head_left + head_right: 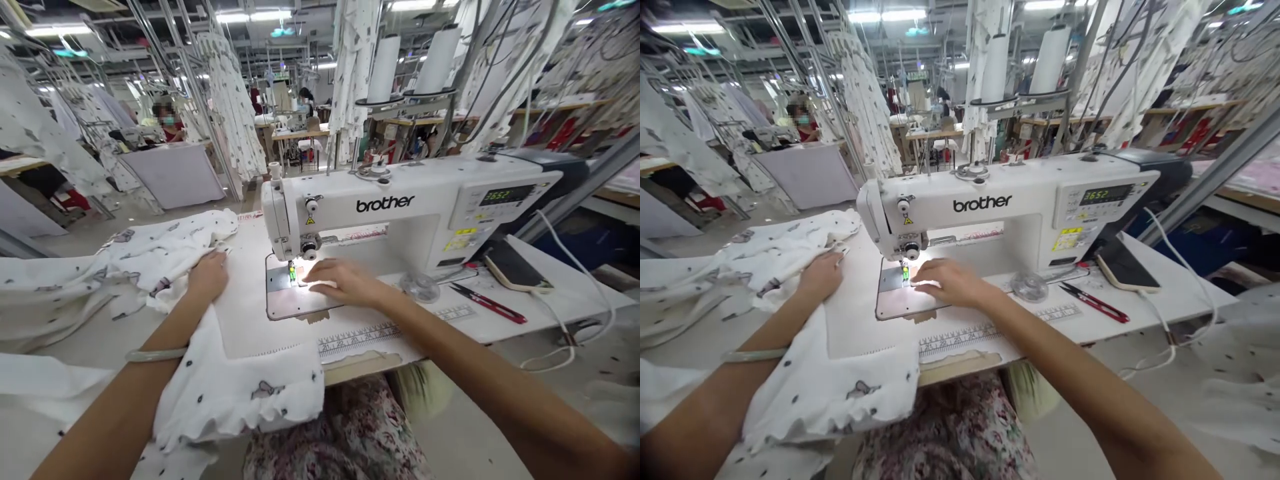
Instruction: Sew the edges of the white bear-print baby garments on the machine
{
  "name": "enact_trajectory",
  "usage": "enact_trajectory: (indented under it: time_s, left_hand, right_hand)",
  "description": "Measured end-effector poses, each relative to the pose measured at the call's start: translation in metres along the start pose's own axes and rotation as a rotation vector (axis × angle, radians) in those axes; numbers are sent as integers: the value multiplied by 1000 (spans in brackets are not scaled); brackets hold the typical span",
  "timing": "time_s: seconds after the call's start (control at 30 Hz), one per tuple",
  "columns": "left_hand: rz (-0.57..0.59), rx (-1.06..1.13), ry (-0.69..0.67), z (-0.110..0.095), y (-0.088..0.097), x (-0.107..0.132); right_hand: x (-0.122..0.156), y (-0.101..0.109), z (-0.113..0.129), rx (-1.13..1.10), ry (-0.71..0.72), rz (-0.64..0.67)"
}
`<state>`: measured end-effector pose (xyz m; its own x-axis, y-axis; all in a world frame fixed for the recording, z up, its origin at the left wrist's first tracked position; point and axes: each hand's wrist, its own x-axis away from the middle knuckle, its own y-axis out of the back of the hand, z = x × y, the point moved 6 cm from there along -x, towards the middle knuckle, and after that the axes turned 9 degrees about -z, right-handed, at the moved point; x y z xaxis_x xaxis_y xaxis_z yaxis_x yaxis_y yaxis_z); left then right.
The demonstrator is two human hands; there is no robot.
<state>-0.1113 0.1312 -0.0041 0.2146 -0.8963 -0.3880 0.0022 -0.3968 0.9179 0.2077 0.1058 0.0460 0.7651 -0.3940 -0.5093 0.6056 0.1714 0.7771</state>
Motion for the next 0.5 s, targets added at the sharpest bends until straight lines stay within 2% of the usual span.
enact_trajectory:
  time_s: [0.07, 0.13, 0.17, 0.23, 0.3, 0.37, 0.43, 0.5]
  left_hand:
    - [10, -25, 7, -2, 1, -1]
    - [22, -54, 12, -4, 3, -1]
    - [28, -71, 13, -6, 4, -1]
    - [43, -110, 13, -12, 8, 3]
    - [60, -155, 10, -20, 16, 12]
    - [76, -194, 0, -29, 28, 32]
    - [90, -220, -17, -39, 45, 66]
    - [108, -236, -23, -46, 64, 114]
  right_hand:
    - [13, 0, 37, -198, -82, 18]
    - [29, -10, 83, -284, 18, 112]
    - [37, -17, 102, -252, 75, 161]
    - [48, -31, 119, -91, 87, 231]
    - [50, -38, 112, 83, 14, 260]
    - [46, -38, 92, 228, -96, 264]
    - [39, -30, 71, 362, -187, 253]
    - [34, -23, 56, 460, -231, 244]
